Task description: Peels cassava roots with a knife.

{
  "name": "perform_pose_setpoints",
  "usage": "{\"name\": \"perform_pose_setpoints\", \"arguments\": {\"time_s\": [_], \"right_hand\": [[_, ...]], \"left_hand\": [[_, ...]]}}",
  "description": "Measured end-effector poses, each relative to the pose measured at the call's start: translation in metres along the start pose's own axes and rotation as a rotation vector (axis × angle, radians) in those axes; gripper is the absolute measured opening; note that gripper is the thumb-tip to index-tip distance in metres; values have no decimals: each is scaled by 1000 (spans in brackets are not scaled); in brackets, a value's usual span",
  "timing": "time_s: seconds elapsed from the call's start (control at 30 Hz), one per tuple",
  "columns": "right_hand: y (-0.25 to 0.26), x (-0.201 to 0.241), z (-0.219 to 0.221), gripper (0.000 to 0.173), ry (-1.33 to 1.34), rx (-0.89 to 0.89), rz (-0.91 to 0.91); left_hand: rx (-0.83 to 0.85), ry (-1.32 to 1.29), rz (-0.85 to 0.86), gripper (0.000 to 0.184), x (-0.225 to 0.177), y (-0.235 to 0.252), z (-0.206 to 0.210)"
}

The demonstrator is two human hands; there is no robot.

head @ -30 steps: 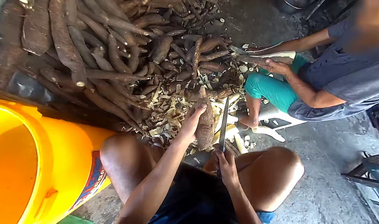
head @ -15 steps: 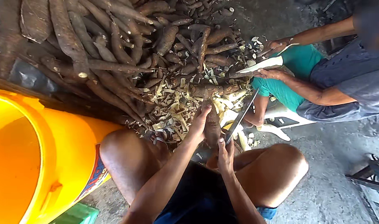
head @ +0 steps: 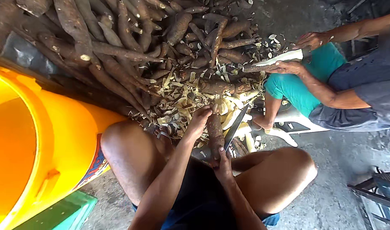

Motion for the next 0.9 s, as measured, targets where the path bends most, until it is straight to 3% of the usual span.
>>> {"name": "perform_pose_setpoints", "arguments": {"time_s": [0.1,0.37,0.5,0.6,0.67,0.9], "right_hand": [[4,-2,-2,67,88,101,88],[16,-13,-1,61,279,399,201],[23,-14,1,65,303,355,219],[27,-14,4,47,335,203,244],[31,-12,5,47,364,144,261],[38,-8,3,55,358,196,239]], "left_hand": [[45,6,-31,28,-3,-1,-3],[52,-244,-62,24,-12,-3,-8],[74,-229,-40,27,-13,-1,-12],[153,-161,39,28,-18,0,-15],[186,-88,66,27,-24,-4,-14],[99,-279,19,17,-15,0,-13]]}}
Point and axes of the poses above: each hand's wrist, its own y-axis towards the middle knuckle, its own z-axis out of the palm, x = y × z, the point moved 2 cm from there along y, towards the middle knuckle, and after that the axes turned 14 degrees about z, right-handed, at the moved point
